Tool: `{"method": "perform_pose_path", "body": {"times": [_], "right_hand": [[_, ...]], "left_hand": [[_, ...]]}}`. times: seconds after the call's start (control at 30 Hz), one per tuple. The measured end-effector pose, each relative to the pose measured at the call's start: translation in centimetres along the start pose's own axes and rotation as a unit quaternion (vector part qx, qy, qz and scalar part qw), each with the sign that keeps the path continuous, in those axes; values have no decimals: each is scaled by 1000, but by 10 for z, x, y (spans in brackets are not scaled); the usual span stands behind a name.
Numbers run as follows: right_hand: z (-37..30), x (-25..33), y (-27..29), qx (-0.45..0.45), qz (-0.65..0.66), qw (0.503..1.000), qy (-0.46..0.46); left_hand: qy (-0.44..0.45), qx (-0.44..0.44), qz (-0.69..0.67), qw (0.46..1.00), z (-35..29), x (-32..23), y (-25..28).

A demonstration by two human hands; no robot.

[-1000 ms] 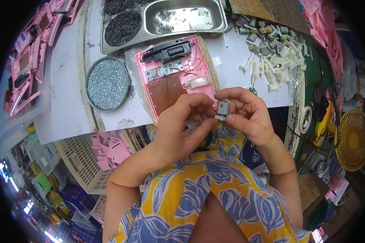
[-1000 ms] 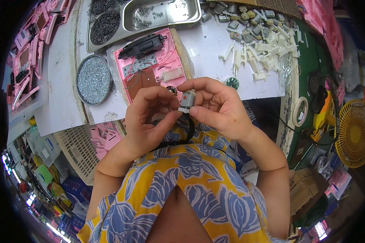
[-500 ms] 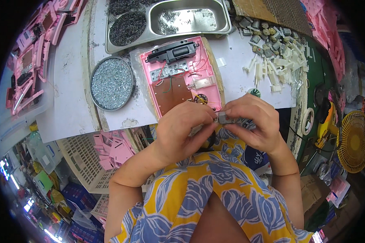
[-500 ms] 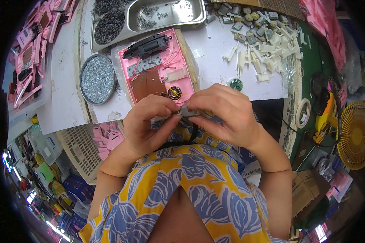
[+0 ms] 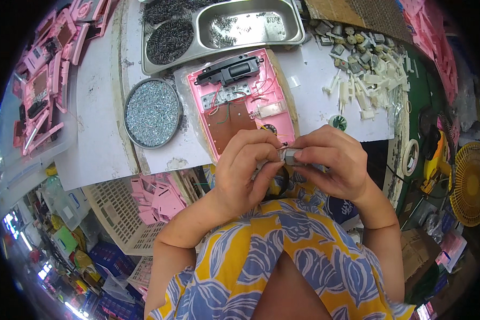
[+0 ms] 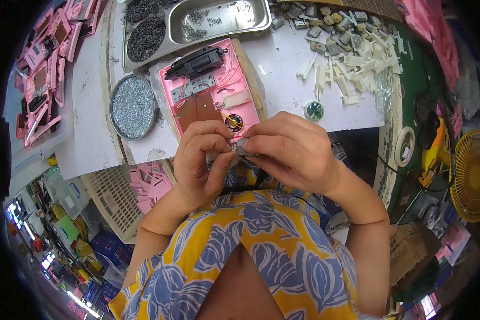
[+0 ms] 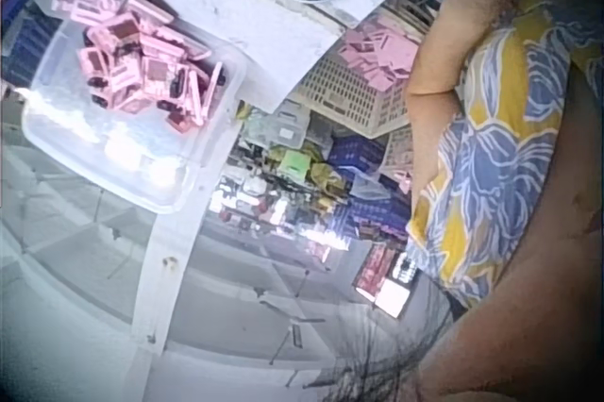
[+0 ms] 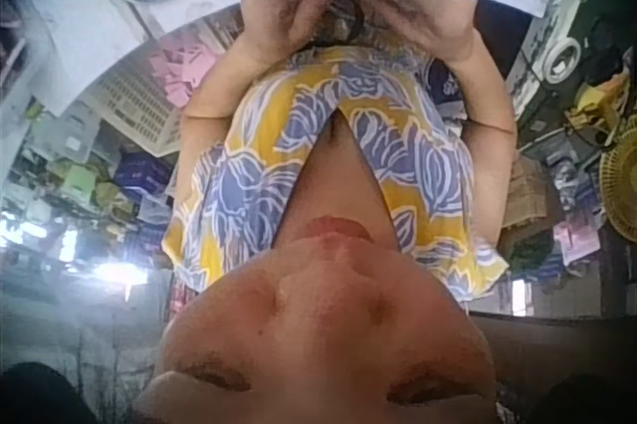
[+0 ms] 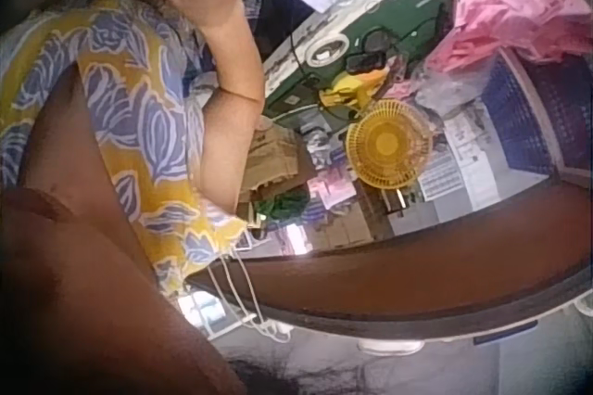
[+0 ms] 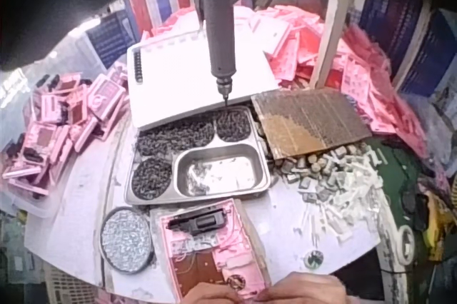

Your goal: Assemble internal electronic components and outer casings for pink toy devices using a soldering iron and an electric screwdriver.

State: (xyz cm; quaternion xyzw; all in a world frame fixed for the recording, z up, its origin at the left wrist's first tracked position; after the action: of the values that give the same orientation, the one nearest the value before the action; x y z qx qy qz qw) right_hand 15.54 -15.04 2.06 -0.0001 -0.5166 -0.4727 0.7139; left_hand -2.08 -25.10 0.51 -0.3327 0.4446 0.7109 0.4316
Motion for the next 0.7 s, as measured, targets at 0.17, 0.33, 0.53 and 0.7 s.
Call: {"method": "perform_pose_path", "body": {"times": [0.17, 0.33, 0.53, 0.7], "right_hand": [[-3, -4, 3, 3, -4, 1000, 0], [-4, -6, 6, 0, -8, 1000, 2], [-7, -15, 24, -33, -57, 998, -6], [-6, -16, 33, -54, -76, 996, -8]], "left_hand": [[9, -12, 23, 1000, 0, 2, -1], [-21, -9, 22, 999, 7, 6, 2], [17, -9, 268, 963, 53, 21, 18], [-25, 46, 414, 909, 71, 30, 12]]}}
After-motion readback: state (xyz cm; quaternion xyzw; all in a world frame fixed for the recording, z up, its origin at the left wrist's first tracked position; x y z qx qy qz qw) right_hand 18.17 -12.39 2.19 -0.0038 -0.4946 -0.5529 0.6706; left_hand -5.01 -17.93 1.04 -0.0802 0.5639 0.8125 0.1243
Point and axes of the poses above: each hand's wrist, its own z-axis towards the middle knuckle, its own y-axis out of the back of the hand, x = y × z, the point moved 2 cm from there along z, towards the middle knuckle, and after that the axes turned 1 degree about -z, right-handed, at the moved point
